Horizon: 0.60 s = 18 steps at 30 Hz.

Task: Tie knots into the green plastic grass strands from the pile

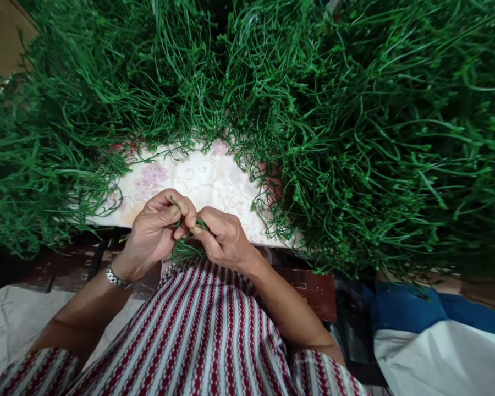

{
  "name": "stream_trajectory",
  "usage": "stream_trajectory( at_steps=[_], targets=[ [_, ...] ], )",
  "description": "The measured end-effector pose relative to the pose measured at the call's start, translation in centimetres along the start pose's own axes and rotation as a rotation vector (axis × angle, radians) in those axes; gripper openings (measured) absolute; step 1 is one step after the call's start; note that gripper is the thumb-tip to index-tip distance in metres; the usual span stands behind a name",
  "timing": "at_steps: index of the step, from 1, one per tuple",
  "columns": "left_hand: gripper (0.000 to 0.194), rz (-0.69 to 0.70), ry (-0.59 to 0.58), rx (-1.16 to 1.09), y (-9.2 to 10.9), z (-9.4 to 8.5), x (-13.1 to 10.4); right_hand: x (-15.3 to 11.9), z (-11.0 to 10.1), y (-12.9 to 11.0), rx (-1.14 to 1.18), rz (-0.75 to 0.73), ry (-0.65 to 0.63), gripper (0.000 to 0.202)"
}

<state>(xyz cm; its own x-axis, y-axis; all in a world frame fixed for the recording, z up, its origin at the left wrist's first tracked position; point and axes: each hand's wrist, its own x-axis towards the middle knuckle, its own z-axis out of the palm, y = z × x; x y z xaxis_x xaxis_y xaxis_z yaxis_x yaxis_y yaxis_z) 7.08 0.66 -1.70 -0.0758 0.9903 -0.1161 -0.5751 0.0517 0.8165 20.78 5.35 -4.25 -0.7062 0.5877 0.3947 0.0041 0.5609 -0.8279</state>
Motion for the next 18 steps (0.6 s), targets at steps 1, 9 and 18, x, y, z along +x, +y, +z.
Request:
stream_trajectory(
  at_steps=[1, 9, 18],
  targets=[
    [0.010, -0.039, 0.013, -0.023, 0.1, 0.0, 0.1, 0.0, 0.0, 0.0, -0.001, -0.013, -0.032, 0.019],
    [0.010, -0.031, 0.098, 0.105, 1.1, -1.0, 0.8, 0.2, -1.7, 0.5, 0.041, 0.046, 0.249, 0.016],
    [0.011, 0.233, 0.139, 0.344, 0.5, -0.7, 1.2, 0.5, -1.1, -0.5, -0.121, 0.075, 0.022, 0.014]
  ],
)
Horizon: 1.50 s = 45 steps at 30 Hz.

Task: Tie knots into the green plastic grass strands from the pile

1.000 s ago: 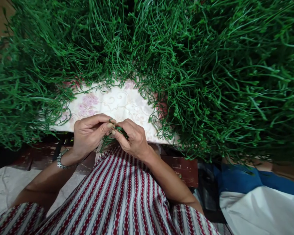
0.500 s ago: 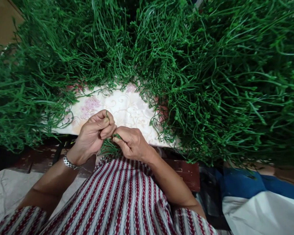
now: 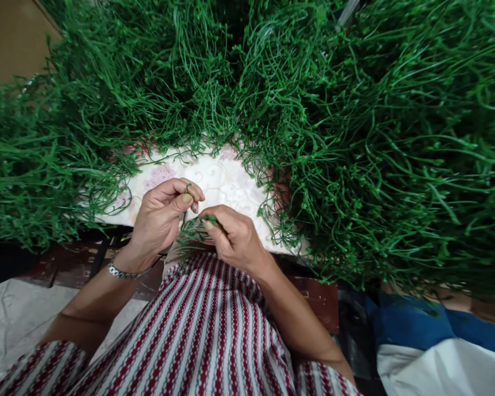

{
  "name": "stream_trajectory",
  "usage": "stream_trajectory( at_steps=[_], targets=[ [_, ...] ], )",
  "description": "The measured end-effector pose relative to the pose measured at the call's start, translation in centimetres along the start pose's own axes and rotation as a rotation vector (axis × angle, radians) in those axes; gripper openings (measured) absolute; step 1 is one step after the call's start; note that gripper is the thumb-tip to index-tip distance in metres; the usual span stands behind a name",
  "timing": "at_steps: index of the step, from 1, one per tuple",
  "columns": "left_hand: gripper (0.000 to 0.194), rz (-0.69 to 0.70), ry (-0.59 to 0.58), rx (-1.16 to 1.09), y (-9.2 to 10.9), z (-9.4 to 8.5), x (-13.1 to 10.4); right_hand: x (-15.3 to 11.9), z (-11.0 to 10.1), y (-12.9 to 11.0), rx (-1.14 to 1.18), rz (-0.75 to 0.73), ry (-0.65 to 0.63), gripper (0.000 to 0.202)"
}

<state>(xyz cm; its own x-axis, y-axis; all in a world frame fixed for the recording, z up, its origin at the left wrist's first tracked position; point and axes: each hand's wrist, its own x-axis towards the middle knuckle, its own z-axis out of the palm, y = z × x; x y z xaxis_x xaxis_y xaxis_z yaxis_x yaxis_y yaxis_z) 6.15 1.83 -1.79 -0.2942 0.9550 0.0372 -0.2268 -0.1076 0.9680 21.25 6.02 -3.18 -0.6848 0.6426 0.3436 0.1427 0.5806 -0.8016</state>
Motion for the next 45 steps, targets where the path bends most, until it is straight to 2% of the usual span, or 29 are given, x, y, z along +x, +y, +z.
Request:
stream_trajectory(
  at_steps=[2, 6, 10, 15, 18, 21, 24, 30, 32, 36, 39, 42, 45],
  targets=[
    [0.011, 0.068, 0.019, 0.030, -0.2, 0.1, 0.2, 0.0, 0.7, 0.0, -0.009, -0.031, -0.054, 0.018],
    [0.010, 0.123, 0.010, 0.067, -0.3, 0.4, 0.4, 0.0, 1.4, 0.4, -0.076, -0.073, -0.033, 0.027],
    [0.009, 0.140, 0.020, 0.060, -0.3, 0.6, 0.2, -0.1, 1.6, 0.6, -0.129, -0.126, -0.065, 0.015],
    [0.003, 0.067, -0.001, 0.004, 0.2, -0.4, -0.4, -0.3, 1.5, 0.7, -0.171, -0.118, 0.026, 0.011],
    [0.012, 0.015, -0.064, 0.095, 0.5, -1.4, -1.0, -0.5, 1.4, 0.7, -0.191, -0.144, 0.043, 0.008],
    [0.010, -0.112, -0.170, 0.198, 0.4, -1.9, -1.7, -0.6, 1.5, 0.8, -0.217, -0.161, 0.095, 0.007],
    [0.006, -0.172, -0.161, 0.274, 0.1, -2.1, -2.3, -0.6, 1.6, 0.9, -0.234, -0.203, 0.080, 0.008],
    [0.005, -0.090, -0.107, 0.397, 0.2, -1.8, -2.4, -0.4, 2.0, 1.3, -0.174, -0.262, 0.036, 0.034],
    [0.005, -0.056, -0.087, 0.426, 0.2, -1.6, -2.4, -0.3, 2.1, 1.2, -0.173, -0.265, 0.045, 0.031],
    [0.007, 0.078, -0.057, 0.527, 0.0, -1.3, -2.5, -0.2, 2.2, 0.9, -0.227, -0.224, 0.065, 0.010],
    [0.008, 0.129, -0.163, 0.619, 0.3, -1.5, -2.4, -0.1, 1.6, 0.8, -0.254, -0.222, 0.002, 0.007],
    [0.006, 0.089, -0.305, 0.718, 1.0, -1.7, -2.1, 0.1, 0.8, 1.0, -0.291, -0.258, -0.082, 0.007],
    [0.004, 0.079, -0.395, 0.820, 1.7, -1.9, -1.8, 0.2, 0.0, 1.0, -0.355, -0.295, -0.162, 0.006]
  ],
)
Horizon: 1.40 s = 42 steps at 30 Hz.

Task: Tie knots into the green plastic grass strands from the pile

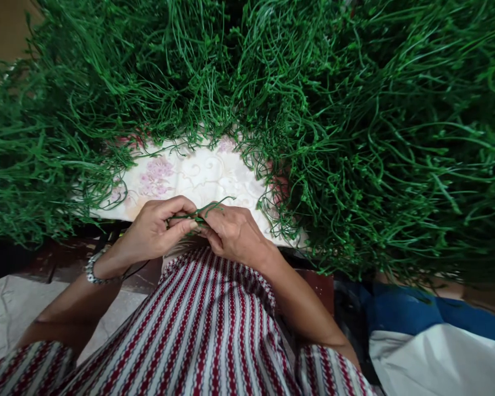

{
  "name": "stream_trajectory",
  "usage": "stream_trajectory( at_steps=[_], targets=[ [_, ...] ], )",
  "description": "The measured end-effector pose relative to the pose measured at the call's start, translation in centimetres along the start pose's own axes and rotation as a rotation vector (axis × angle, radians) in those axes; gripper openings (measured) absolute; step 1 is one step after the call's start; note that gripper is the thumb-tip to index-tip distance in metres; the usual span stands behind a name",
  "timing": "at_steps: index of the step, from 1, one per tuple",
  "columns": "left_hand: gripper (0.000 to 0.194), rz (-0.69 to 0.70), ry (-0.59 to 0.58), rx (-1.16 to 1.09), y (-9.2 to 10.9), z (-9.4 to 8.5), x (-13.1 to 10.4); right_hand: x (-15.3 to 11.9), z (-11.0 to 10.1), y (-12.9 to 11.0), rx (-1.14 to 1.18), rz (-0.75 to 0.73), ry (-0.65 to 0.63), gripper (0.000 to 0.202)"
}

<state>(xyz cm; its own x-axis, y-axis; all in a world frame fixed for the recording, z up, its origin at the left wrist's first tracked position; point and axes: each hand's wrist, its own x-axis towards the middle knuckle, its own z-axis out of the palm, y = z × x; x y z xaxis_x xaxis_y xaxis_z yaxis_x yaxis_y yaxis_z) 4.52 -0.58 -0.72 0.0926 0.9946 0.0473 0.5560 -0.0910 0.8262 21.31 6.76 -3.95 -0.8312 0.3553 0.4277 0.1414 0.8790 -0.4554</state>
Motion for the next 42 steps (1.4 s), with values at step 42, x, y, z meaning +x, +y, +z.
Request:
stream_trajectory(
  at_steps=[42],
  targets=[
    [0.009, -0.177, -0.682, -0.833, -0.6, -0.1, -0.1, 0.9, -1.0, -0.1, 1.087, -0.160, -0.481, 0.035]
  ],
)
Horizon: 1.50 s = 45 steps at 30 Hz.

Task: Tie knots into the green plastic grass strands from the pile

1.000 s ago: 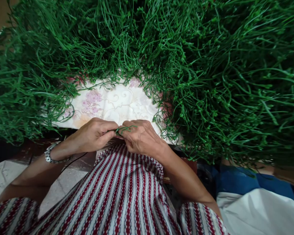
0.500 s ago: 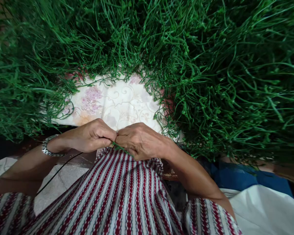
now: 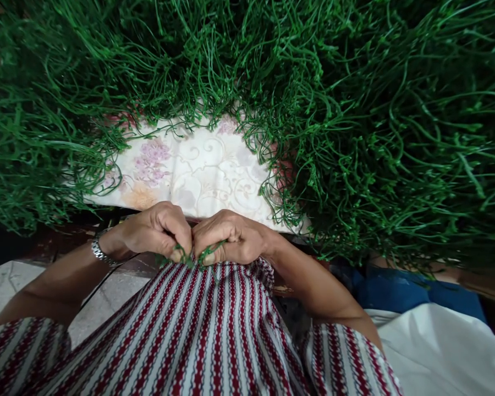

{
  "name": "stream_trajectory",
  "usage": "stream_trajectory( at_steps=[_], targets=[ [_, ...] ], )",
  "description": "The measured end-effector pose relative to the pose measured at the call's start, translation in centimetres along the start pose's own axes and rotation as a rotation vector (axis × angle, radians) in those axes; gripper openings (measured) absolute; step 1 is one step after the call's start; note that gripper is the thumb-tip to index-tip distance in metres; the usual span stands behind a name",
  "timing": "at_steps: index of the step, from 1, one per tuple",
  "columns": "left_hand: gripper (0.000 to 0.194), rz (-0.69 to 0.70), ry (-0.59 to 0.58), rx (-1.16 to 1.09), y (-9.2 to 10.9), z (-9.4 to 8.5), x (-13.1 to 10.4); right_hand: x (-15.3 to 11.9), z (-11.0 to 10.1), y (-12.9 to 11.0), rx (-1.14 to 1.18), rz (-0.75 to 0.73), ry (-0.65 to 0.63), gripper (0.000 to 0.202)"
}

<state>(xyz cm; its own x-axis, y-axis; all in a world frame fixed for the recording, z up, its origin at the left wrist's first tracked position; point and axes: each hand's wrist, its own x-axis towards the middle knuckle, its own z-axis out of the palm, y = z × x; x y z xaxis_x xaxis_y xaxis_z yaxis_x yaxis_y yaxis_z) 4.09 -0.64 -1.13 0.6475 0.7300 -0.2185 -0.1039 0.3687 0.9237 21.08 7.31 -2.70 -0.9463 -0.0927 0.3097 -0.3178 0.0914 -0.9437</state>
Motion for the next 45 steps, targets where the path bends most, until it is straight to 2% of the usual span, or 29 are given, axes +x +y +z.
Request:
stream_trajectory(
  at_steps=[2, 3, 7, 10, 13, 17, 23, 28, 31, 36, 41, 45],
  targets=[
    [0.007, 0.018, 0.036, -0.044, 0.0, 0.1, -0.1, -0.3, -0.2, 0.0, 0.073, 0.021, 0.035, 0.033],
    [0.006, 0.038, 0.106, -0.077, -0.1, 0.0, -0.1, -0.5, -0.4, 0.0, 0.080, 0.031, 0.091, 0.031],
    [0.011, 0.126, 0.518, -0.226, -0.4, -1.0, -0.2, -2.0, -1.6, -0.6, -0.124, 0.088, 0.488, 0.023],
    [0.017, 0.195, 0.684, -0.191, -0.4, -1.6, 0.0, -2.3, -1.9, -1.1, -0.209, 0.075, 0.758, 0.020],
    [0.016, 0.259, 0.788, -0.096, -0.5, -1.6, 0.6, -1.4, -0.9, -0.7, -0.211, 0.142, 0.894, 0.013],
    [0.016, 0.336, 0.870, 0.018, -0.9, -1.2, 1.6, 0.7, 0.9, 0.7, -0.444, 0.270, 0.878, 0.017],
    [0.017, 0.376, 1.020, 0.201, -1.2, -0.6, 2.2, 1.7, 1.7, 1.9, -0.540, 0.190, 0.756, 0.041],
    [0.010, 0.446, 1.091, 0.407, -1.3, -0.3, 2.1, 1.5, 1.8, 2.0, -0.784, 0.252, 0.766, 0.011],
    [0.005, 0.474, 1.126, 0.366, -1.5, -0.3, 2.2, 1.6, 1.9, 2.0, -0.849, 0.204, 0.752, 0.010],
    [0.010, 0.462, 1.116, 0.169, -1.6, -0.2, 2.4, 1.7, 2.1, 1.9, -0.871, 0.140, 0.730, 0.010],
    [0.008, 0.478, 1.198, 0.244, -1.6, 0.1, 2.8, 2.0, 2.4, 2.0, -1.068, 0.142, 0.703, 0.018],
    [0.010, 0.484, 1.220, 0.313, -1.6, -0.1, 3.3, 2.3, 2.8, 1.9, -1.166, 0.169, 0.710, 0.019]
  ],
)
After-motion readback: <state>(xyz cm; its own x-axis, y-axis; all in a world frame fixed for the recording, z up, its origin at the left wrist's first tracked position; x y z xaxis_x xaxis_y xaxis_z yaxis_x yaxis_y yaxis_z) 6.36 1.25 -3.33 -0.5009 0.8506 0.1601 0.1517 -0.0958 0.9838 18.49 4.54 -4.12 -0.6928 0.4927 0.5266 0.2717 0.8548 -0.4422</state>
